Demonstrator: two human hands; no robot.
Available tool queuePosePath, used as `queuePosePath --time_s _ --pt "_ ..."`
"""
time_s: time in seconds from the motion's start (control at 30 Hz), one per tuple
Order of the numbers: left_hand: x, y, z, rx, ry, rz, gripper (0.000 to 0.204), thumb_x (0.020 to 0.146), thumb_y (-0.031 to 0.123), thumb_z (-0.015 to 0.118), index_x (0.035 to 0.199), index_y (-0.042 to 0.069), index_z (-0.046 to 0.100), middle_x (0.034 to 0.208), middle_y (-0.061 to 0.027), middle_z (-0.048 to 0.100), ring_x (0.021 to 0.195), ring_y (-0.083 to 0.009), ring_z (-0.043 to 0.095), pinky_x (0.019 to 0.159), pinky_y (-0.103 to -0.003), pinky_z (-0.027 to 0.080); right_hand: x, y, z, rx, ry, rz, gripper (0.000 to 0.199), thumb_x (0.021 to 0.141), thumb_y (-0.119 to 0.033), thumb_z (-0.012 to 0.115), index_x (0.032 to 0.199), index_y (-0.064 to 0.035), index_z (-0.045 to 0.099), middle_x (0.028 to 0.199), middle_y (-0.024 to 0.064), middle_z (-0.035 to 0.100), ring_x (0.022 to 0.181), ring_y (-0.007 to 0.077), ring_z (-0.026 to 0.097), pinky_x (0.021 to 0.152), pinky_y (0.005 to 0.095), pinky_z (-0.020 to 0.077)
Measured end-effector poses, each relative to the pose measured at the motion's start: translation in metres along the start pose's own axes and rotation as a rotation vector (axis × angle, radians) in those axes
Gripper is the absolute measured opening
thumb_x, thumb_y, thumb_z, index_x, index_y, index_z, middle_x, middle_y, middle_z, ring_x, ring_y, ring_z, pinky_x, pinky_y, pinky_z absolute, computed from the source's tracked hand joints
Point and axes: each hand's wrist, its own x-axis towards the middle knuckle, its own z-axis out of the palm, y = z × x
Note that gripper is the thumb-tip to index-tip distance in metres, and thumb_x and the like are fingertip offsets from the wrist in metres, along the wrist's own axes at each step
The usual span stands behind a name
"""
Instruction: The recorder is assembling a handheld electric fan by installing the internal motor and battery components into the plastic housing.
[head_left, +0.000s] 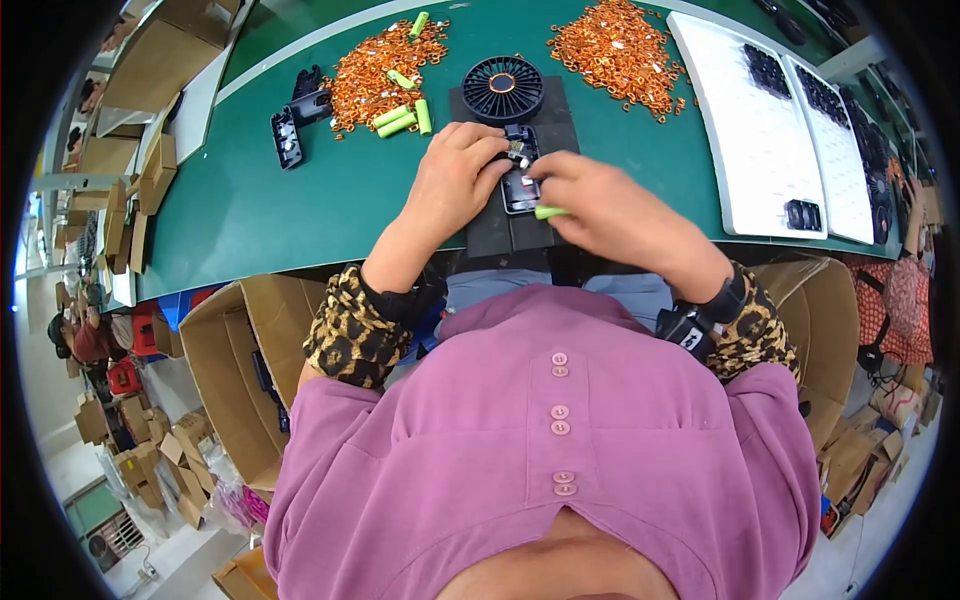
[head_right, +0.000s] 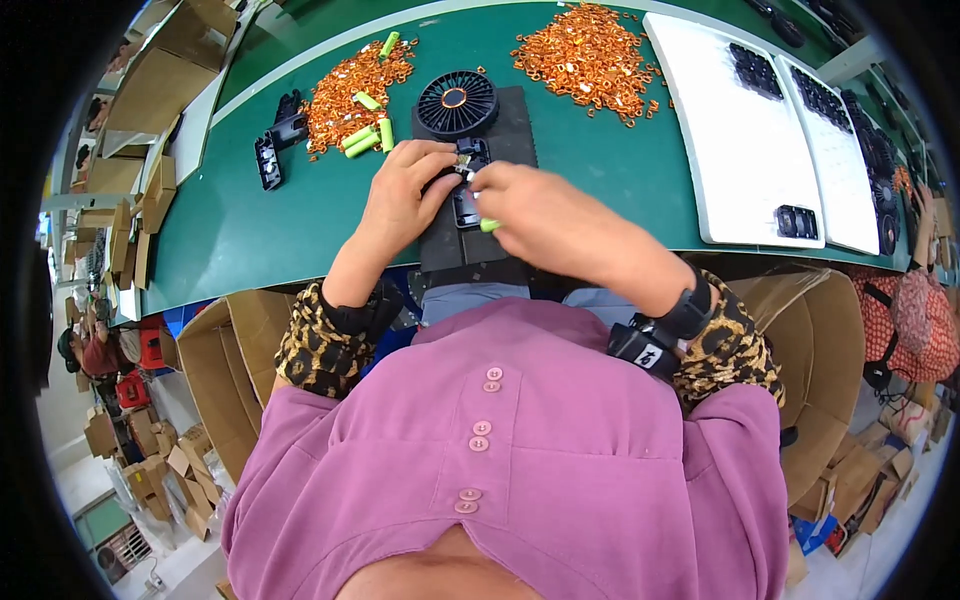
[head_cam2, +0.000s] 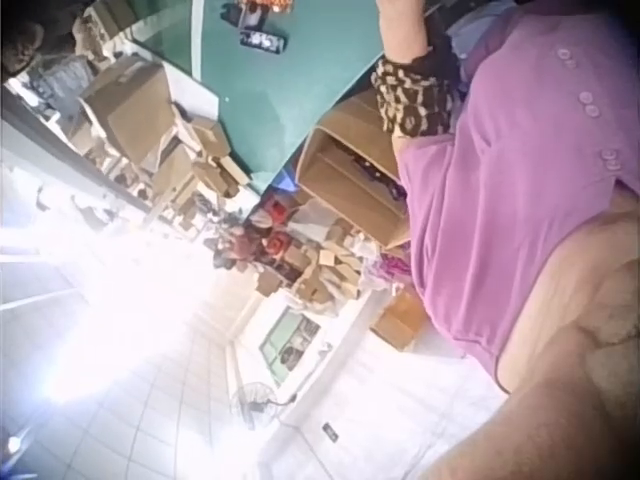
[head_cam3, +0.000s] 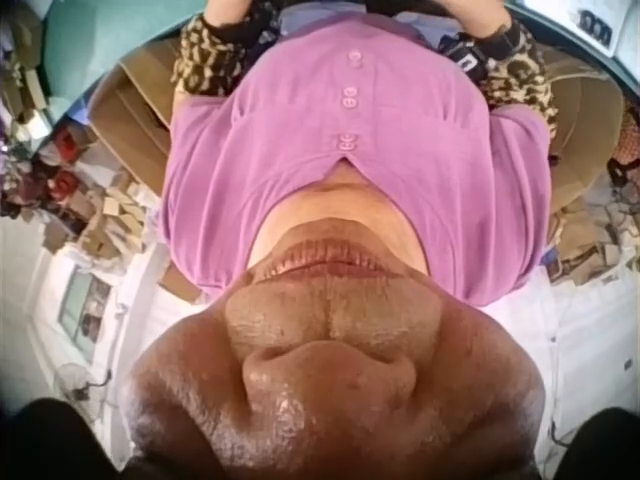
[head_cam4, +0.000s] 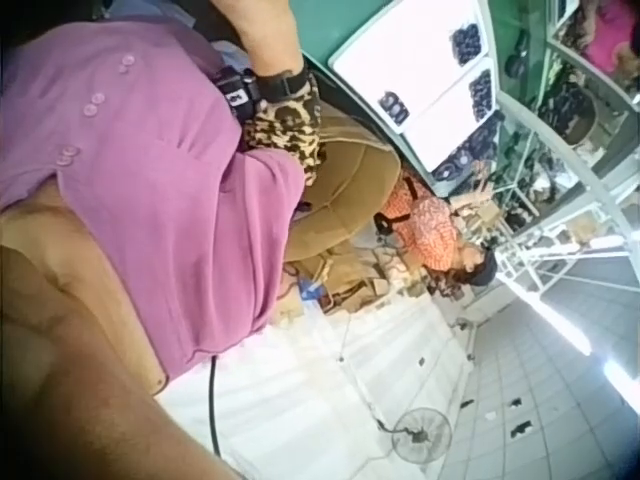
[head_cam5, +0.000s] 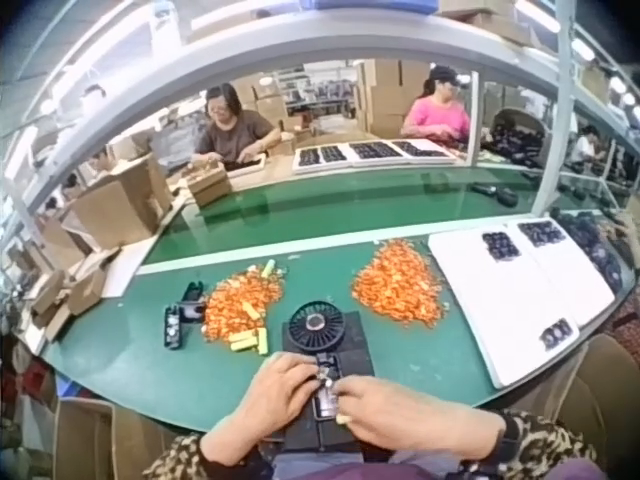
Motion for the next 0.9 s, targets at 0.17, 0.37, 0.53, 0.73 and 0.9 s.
queuePosePath --time_s 0.17,0.37,0.53,0.73,0.9 --pt "0.004 0.001 0.005 -0.041 0.082 -0.068 0.01 0.079 0.012 0.068 0.086 0.005 0.066 0.091 -0.0072 0.066 0.086 -0.0283 0.06 0.078 -0.039 0.048 -0.009 0.035 -0.013 0.081 0.045 0.194 0.015 0.074 -0.003 0.063 0.088 -0.0028 0.057 0.095 0.0116 0.059 0.089 0.0332 0.058 0.076 0.0416 0.0466" --pt "0.002 0.002 0.011 -0.015 0.177 -0.113 0.008 0.08 0.012 0.067 0.085 0.007 0.066 0.085 -0.0065 0.066 0.083 -0.0276 0.061 0.076 -0.039 0.048 0.017 0.013 0.009 -0.111 0.408 0.162 0.038 0.072 -0.014 0.074 0.104 -0.0045 0.055 0.092 0.0105 0.062 0.088 0.0297 0.058 0.077 0.0409 0.043" --pt "0.0 0.003 0.015 -0.03 0.236 -0.111 0.008 0.08 0.01 0.067 0.087 0.006 0.067 0.085 -0.007 0.067 0.083 -0.0274 0.061 0.075 -0.038 0.048 0.026 0.013 0.028 -0.185 0.286 0.189 0.055 0.075 -0.012 0.07 0.124 -0.0017 0.048 0.09 0.0126 0.063 0.09 0.0308 0.06 0.078 0.0411 0.0435" --pt "0.0 0.004 0.016 -0.028 0.247 -0.178 0.008 0.081 0.01 0.067 0.088 0.006 0.067 0.085 -0.0081 0.067 0.083 -0.0276 0.061 0.073 -0.038 0.048 0.033 0.009 0.02 -0.131 0.271 0.429 0.046 0.079 -0.009 0.065 0.123 -0.0046 0.051 0.093 0.0141 0.063 0.087 0.0346 0.063 0.072 0.0445 0.0491" --pt "-0.001 0.004 0.018 -0.025 0.261 -0.182 0.008 0.081 0.01 0.066 0.087 0.006 0.066 0.084 -0.0087 0.067 0.082 -0.0279 0.061 0.073 -0.038 0.048 0.034 0.014 0.027 -0.072 0.332 0.398 0.034 0.083 -0.013 0.063 0.116 -0.0058 0.055 0.091 0.0155 0.066 0.083 0.0352 0.064 0.07 0.0454 0.0505"
